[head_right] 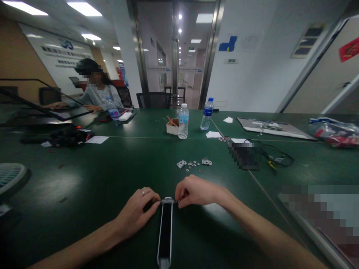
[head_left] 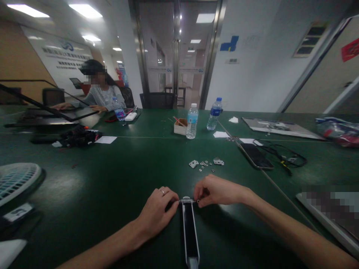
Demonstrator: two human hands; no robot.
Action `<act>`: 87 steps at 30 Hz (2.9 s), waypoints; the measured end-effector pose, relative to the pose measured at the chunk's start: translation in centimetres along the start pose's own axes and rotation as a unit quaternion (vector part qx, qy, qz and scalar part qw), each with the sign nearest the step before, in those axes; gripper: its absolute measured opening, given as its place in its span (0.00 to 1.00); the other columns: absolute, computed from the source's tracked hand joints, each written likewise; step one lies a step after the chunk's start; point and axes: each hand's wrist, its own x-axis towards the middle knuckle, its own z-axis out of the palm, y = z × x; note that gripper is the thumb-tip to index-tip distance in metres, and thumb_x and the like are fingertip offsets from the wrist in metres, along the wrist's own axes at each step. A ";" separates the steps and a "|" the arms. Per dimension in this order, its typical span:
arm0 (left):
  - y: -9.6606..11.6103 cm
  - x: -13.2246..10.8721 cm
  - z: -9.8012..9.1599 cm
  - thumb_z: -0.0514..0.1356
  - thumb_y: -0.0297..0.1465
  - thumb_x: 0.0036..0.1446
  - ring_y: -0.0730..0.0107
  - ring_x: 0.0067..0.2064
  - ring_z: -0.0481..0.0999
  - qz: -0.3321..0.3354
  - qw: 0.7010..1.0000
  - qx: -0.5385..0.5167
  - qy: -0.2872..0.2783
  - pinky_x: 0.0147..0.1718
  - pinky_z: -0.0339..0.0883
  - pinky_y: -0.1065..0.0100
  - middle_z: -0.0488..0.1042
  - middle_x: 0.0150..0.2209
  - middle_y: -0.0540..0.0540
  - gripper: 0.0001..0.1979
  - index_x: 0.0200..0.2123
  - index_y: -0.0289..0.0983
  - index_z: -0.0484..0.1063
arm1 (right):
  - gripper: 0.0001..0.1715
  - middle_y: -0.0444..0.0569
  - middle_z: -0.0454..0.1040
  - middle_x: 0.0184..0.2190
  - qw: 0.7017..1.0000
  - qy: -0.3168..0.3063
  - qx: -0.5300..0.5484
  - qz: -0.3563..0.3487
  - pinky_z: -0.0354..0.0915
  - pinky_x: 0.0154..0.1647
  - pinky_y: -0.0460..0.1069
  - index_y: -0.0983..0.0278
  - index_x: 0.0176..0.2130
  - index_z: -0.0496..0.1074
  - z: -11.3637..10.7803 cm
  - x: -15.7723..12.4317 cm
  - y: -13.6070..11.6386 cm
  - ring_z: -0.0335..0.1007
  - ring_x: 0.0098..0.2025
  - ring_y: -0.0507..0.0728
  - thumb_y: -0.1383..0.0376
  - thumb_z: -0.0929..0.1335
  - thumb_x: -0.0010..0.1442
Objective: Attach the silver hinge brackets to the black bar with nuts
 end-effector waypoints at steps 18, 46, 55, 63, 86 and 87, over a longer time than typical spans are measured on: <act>0.1 0.0 -0.1 0.55 0.27 0.61 0.66 0.36 0.69 0.000 1.000 0.005 0.002 0.34 0.63 0.67 0.71 0.35 0.48 0.06 0.37 0.37 0.72 | 0.10 0.42 0.74 0.30 0.999 0.045 -0.022 0.005 0.60 0.28 0.43 0.64 0.37 0.74 1.4 0.3 0.6 0.69 0.30 0.49 0.61 0.71 0.56; 0.3 0.0 -0.3 0.55 0.26 0.60 0.66 0.35 0.69 -0.007 1.000 -0.001 -0.003 0.35 0.63 0.66 0.71 0.34 0.48 0.05 0.37 0.36 0.72 | 0.15 0.47 0.74 0.35 0.998 0.052 0.028 0.025 0.64 0.31 0.44 0.67 0.42 0.71 1.6 -0.1 0.0 0.69 0.33 0.51 0.62 0.69 0.55; 0.3 0.0 -0.3 0.55 0.26 0.60 0.66 0.35 0.69 -0.009 1.000 0.002 -0.009 0.34 0.63 0.66 0.71 0.34 0.47 0.06 0.37 0.36 0.72 | 0.13 0.44 0.72 0.31 0.998 0.054 -0.031 0.024 0.61 0.28 0.44 0.66 0.39 0.72 2.0 -0.1 0.2 0.66 0.30 0.49 0.59 0.67 0.58; 0.4 0.2 -0.4 0.56 0.27 0.61 0.66 0.36 0.70 -0.026 0.999 0.008 -0.019 0.36 0.63 0.66 0.72 0.34 0.48 0.06 0.37 0.36 0.72 | 0.13 0.44 0.72 0.29 0.998 0.044 -0.051 0.017 0.59 0.26 0.43 0.66 0.39 0.73 1.7 -0.3 -0.4 0.66 0.27 0.49 0.59 0.66 0.59; 0.2 0.1 -0.3 0.55 0.28 0.62 0.67 0.36 0.69 -0.024 0.999 -0.006 -0.024 0.34 0.63 0.67 0.71 0.35 0.48 0.07 0.38 0.36 0.72 | 0.12 0.45 0.73 0.31 0.997 0.039 -0.072 0.007 0.60 0.27 0.43 0.67 0.39 0.73 2.0 -0.2 -1.1 0.65 0.28 0.48 0.62 0.65 0.60; 0.2 0.2 -0.3 0.55 0.28 0.62 0.67 0.36 0.69 -0.023 0.999 -0.004 -0.024 0.34 0.63 0.67 0.71 0.35 0.48 0.07 0.38 0.36 0.72 | 0.11 0.45 0.72 0.31 0.996 0.041 -0.074 0.008 0.60 0.27 0.43 0.67 0.39 0.73 2.0 -0.1 -1.2 0.65 0.28 0.48 0.62 0.65 0.60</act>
